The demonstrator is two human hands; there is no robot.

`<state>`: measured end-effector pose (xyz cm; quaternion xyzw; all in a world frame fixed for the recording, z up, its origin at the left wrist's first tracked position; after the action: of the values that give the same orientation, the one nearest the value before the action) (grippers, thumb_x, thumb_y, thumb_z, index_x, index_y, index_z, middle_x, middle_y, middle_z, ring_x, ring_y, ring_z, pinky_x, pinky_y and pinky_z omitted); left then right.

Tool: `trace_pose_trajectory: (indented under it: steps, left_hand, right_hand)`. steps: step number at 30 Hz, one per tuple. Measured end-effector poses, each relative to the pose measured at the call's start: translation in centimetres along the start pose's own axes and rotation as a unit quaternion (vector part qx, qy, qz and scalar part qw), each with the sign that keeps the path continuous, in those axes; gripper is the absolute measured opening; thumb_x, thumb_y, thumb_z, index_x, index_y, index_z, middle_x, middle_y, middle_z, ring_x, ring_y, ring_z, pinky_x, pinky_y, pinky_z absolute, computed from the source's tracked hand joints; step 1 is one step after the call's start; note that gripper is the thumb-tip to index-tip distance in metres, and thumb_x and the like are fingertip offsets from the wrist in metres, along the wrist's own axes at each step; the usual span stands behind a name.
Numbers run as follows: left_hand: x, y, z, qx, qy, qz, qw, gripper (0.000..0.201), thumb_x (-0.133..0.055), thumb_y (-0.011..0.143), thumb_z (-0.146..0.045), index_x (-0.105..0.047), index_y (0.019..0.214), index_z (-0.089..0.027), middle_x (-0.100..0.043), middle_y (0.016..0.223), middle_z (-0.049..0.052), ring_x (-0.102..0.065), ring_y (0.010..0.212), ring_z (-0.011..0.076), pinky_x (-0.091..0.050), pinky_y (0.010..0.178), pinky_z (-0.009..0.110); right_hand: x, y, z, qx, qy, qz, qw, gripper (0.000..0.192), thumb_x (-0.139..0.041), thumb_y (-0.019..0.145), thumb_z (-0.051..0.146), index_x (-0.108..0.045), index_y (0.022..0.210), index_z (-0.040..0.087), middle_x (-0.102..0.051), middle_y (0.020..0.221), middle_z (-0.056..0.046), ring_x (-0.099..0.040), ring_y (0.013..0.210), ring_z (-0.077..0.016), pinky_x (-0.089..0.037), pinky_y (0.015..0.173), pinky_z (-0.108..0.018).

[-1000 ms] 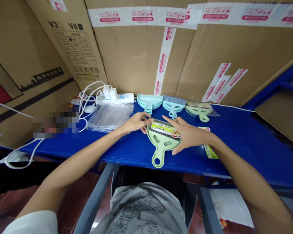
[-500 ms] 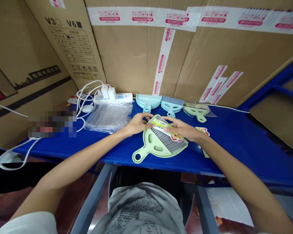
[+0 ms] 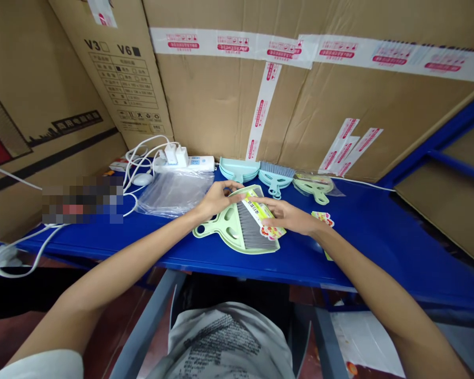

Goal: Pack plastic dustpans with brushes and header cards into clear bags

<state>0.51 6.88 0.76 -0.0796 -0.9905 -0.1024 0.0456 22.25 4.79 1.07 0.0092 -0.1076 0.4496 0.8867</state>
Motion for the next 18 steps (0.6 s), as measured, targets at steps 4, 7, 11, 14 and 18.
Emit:
trace_pose_trajectory:
  steps: [4, 7, 11, 14, 18]
  left_hand:
    - [0.3, 0.1, 0.2, -0.011, -0.026, -0.026, 0.999, 0.04, -0.092, 0.074, -0.046, -0.08, 0.098, -0.017, -0.07, 0.088, 0.005, -0.064, 0.077, 0.0165, -0.052, 0.068, 0.028]
    - [0.5, 0.2, 0.4, -0.029, -0.028, -0.048, 0.998, 0.039, -0.089, 0.078, -0.049, -0.079, 0.098, -0.016, -0.066, 0.082, 0.003, -0.06, 0.071, 0.0145, -0.049, 0.065, 0.028]
    - [0.4, 0.3, 0.4, -0.052, -0.013, -0.071, 0.996, 0.04, -0.086, 0.081, -0.05, -0.077, 0.096, -0.015, -0.065, 0.083, 0.003, -0.059, 0.071, 0.0137, -0.047, 0.066, 0.028]
    - [0.7, 0.6, -0.7, -0.084, 0.032, -0.038, 0.995, 0.045, -0.075, 0.089, -0.058, -0.075, 0.1, -0.015, -0.07, 0.091, 0.008, -0.064, 0.078, 0.0174, -0.051, 0.071, 0.03]
    - [4.6, 1.2, -2.7, -0.096, 0.311, 0.017, 0.946, 0.056, -0.04, 0.107, -0.059, -0.074, 0.108, -0.014, -0.075, 0.107, 0.016, -0.07, 0.1, 0.0296, -0.055, 0.088, 0.042]
  right_hand:
    - [-0.5, 0.3, 0.0, 0.038, 0.007, -0.053, 0.998, 0.095, -0.091, 0.082, 0.035, -0.044, 0.163, 0.028, -0.07, 0.139, -0.01, -0.07, 0.122, -0.0261, -0.061, 0.101, -0.042]
    - [-0.9, 0.3, 0.2, 0.052, -0.004, -0.081, 0.995, 0.098, -0.093, 0.079, 0.036, -0.043, 0.163, 0.029, -0.063, 0.149, -0.012, -0.065, 0.132, -0.0292, -0.058, 0.108, -0.047]
    - [-1.2, 0.2, 0.2, 0.037, -0.003, -0.092, 0.995, 0.105, -0.094, 0.078, 0.035, -0.038, 0.167, 0.03, -0.062, 0.151, -0.014, -0.065, 0.134, -0.0315, -0.06, 0.107, -0.049]
    - [-1.1, 0.2, 0.4, 0.04, 0.013, -0.113, 0.993, 0.107, -0.097, 0.073, 0.035, -0.042, 0.165, 0.029, -0.067, 0.145, -0.014, -0.07, 0.126, -0.0322, -0.062, 0.103, -0.051]
    - [0.3, -0.2, 1.2, 0.066, 0.041, -0.177, 0.981, 0.108, -0.1, 0.067, 0.034, -0.048, 0.162, 0.029, -0.072, 0.139, -0.012, -0.074, 0.115, -0.0316, -0.065, 0.098, -0.051]
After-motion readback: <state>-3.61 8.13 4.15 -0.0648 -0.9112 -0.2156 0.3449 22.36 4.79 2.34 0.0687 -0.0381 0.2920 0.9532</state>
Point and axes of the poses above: each hand's wrist, its own y-axis towards the middle knuckle, its own x-axis out of the back of the hand, z = x × y, the point moved 5 cm from there along y, towards the middle knuckle
